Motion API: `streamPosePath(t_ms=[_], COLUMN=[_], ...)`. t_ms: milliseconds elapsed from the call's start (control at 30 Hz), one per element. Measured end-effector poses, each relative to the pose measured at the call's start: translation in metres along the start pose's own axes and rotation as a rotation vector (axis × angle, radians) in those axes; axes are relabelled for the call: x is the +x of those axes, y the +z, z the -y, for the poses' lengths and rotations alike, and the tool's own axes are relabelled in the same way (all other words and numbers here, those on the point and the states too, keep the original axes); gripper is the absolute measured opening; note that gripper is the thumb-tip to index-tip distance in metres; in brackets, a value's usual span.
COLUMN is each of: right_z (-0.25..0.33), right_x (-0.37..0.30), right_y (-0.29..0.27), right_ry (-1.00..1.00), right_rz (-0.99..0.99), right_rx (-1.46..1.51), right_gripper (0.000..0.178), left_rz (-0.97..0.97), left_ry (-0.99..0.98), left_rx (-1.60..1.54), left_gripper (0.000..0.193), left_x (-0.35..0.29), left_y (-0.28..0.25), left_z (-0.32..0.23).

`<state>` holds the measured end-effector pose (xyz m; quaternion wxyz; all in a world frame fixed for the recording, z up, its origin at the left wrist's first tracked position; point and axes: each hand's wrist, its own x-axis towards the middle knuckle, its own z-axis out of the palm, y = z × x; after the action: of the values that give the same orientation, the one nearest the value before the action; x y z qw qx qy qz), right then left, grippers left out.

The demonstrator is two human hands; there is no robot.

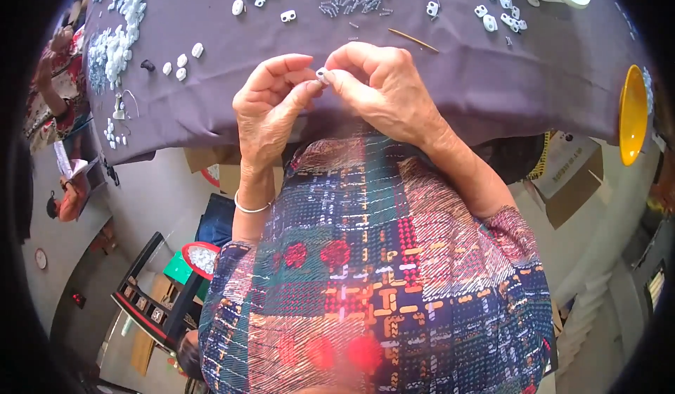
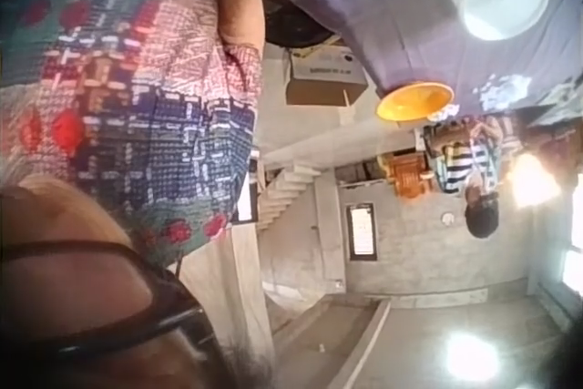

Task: The person assembles small plastic components by hand at a table, repeatedly inserting springs and connecting plastic pieces together.

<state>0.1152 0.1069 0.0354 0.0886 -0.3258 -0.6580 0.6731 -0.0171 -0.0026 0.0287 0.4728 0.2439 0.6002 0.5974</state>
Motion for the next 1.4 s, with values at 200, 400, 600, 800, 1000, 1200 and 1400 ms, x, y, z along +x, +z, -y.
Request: streamPosePath(t_ms=[200,400,600,800,1000,1200,1400], right_z=[-0.002,-0.005,-0.004,-0.009,-0.01,-0.012,-0.01], right_x=[0.0,0.0,0.003,0.005,0.006,0.007,0.007], right_y=[0.0,0.005,0.002,0.003,0.003,0.004,0.005], right_ry=[-0.01,-0.021,0.165,0.172,0.167,0.144,0.152], right_rz=[0.0,-0.024,0.028,-0.033,-0.046,-0.059,-0.066], right_rx=[-0.07,-0.047,0.207,0.345,0.371,0.378,0.3], right_gripper=[0.013,0.013,0.015,0.015,0.016,0.016,0.015], left_rz=[-0.021,-0.007,0.023,-0.016,-0.045,-0.065,-0.087], left_ry=[0.013,0.075,-0.071,-0.141,-0.159,-0.191,-0.144], left_rx=[0.142,0.246,-0.01,-0.105,-0.072,-0.06,-0.038], left_gripper=[0.026,0.024,0.029,0.03,0.023,0.016,0.014], left_x=[-0.001,0.001,0.005,0.005,0.005,0.004,0.003], left_y=[0.0,-0.003,-0.005,-0.003,0.002,0.005,0.009], left_z=[0.002,0.007,0.004,0.01,0.011,0.009,0.01])
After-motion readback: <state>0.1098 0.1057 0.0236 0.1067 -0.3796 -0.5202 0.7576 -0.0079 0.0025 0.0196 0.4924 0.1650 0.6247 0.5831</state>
